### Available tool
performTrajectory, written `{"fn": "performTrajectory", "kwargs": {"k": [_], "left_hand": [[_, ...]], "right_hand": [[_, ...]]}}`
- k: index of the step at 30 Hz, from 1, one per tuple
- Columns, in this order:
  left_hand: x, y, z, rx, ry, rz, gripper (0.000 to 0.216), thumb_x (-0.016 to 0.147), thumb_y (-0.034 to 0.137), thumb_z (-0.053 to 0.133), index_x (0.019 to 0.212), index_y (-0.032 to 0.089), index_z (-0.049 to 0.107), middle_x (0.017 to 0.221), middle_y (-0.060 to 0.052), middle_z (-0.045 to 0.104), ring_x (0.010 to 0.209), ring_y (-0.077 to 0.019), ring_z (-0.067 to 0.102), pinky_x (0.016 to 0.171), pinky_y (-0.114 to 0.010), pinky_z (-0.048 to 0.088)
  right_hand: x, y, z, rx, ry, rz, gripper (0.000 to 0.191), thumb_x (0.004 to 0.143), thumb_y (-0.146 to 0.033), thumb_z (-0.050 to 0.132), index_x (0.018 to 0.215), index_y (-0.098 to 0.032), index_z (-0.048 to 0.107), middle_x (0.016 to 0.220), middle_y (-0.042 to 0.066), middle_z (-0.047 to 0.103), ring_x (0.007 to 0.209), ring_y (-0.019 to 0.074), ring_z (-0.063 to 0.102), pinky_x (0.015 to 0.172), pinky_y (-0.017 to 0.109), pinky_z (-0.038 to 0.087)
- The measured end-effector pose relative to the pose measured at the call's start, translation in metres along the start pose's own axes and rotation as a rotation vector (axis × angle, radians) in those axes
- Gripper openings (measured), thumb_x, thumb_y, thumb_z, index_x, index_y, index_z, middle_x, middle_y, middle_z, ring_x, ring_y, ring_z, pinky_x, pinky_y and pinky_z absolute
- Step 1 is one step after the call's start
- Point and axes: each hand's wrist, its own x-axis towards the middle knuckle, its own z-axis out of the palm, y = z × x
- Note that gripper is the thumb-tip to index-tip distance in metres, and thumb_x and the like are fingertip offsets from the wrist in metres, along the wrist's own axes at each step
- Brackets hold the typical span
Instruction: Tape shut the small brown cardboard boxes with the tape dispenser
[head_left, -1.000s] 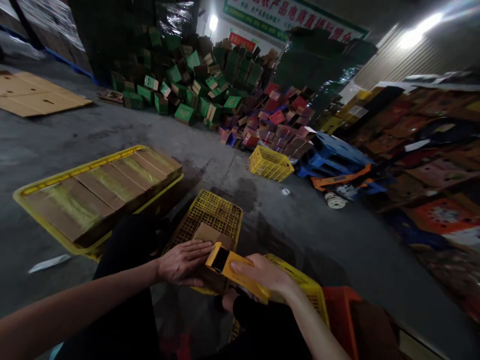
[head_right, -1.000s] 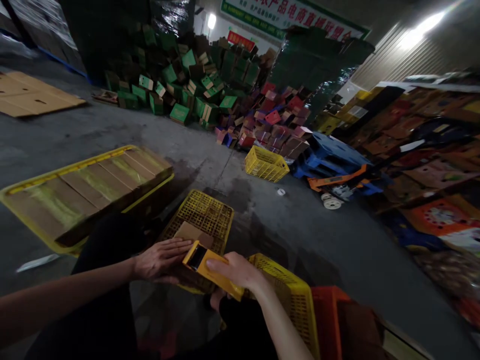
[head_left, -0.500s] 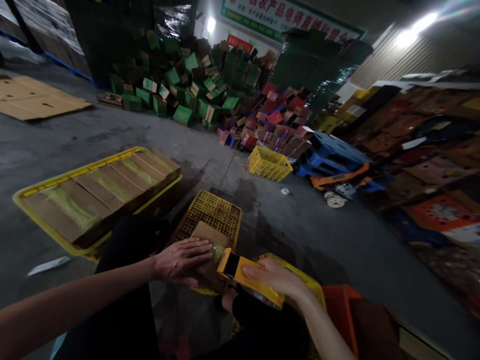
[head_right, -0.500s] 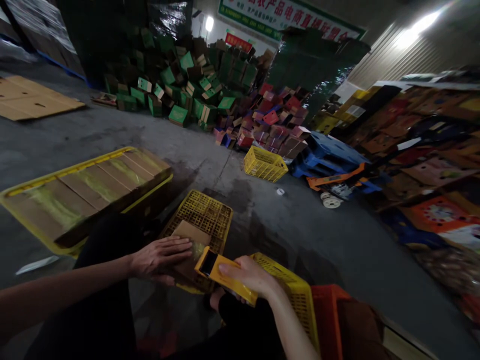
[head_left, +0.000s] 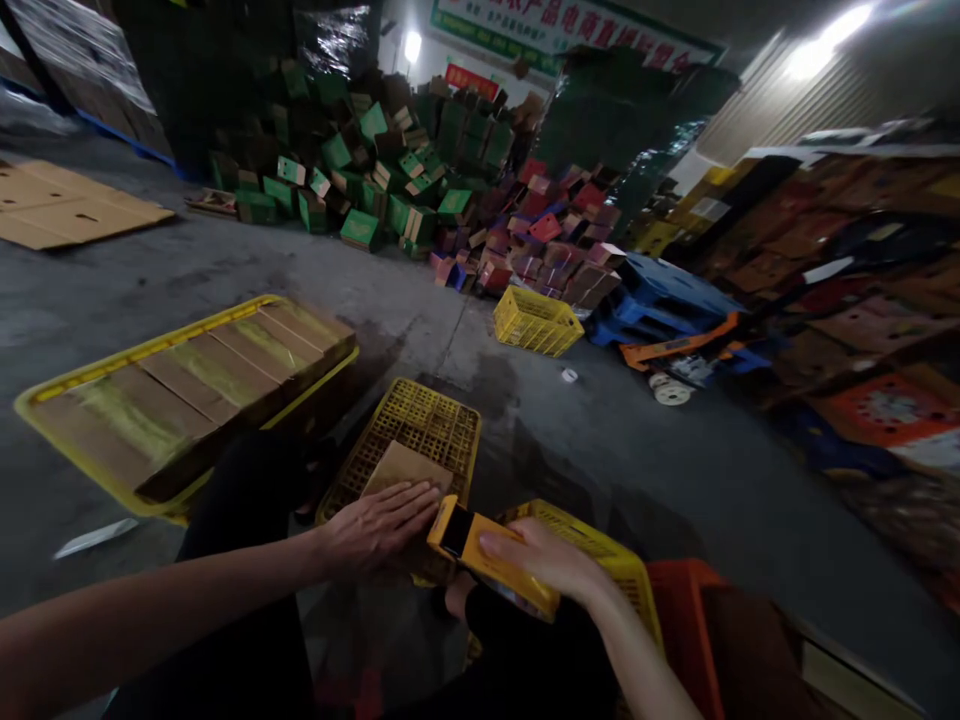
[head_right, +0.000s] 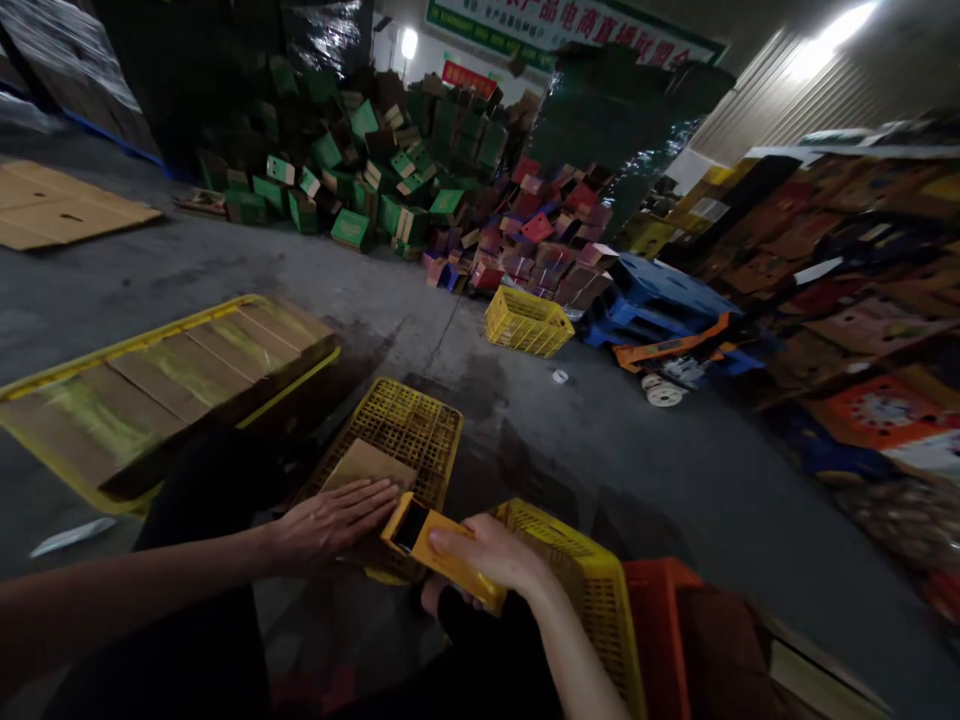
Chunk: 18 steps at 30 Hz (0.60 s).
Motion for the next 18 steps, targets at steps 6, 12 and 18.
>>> {"fn": "performTrajectory", "kwargs": {"k": [6, 12, 18], "left_hand": [[0.002, -0.008, -0.001, -0.02, -0.021, 0.021, 0.104, 0.087, 0.051, 0.065, 0.161, 0.009, 0.005, 0.165, -0.019, 0.022, 0.154, -0.0299, 0.017, 0.126, -0.044, 0.018], [0.001, -0.008, -0.003, -0.039, 0.011, 0.023, 0.098, 0.088, 0.051, 0.065, 0.161, 0.013, 0.011, 0.164, -0.018, 0.025, 0.153, -0.0301, 0.02, 0.125, -0.044, 0.021], [-0.003, -0.001, -0.007, 0.023, -0.068, 0.018, 0.105, 0.076, 0.045, 0.078, 0.16, 0.021, 0.021, 0.168, -0.014, 0.012, 0.154, -0.0336, 0.015, 0.125, -0.048, 0.019]], "right_hand": [[-0.009, 0.018, -0.012, -0.015, 0.027, -0.012, 0.064, 0.082, -0.079, 0.054, 0.096, -0.018, 0.07, 0.082, 0.006, 0.077, 0.071, 0.0193, 0.071, 0.055, 0.022, 0.048], [-0.012, 0.039, -0.015, 0.013, 0.032, -0.027, 0.06, 0.081, -0.076, 0.056, 0.089, -0.018, 0.072, 0.083, 0.007, 0.076, 0.073, 0.0206, 0.07, 0.054, 0.022, 0.048], [-0.01, 0.038, -0.002, 0.025, 0.076, -0.02, 0.058, 0.083, -0.075, 0.057, 0.091, -0.018, 0.069, 0.08, 0.007, 0.076, 0.068, 0.0197, 0.069, 0.051, 0.023, 0.047]]}}
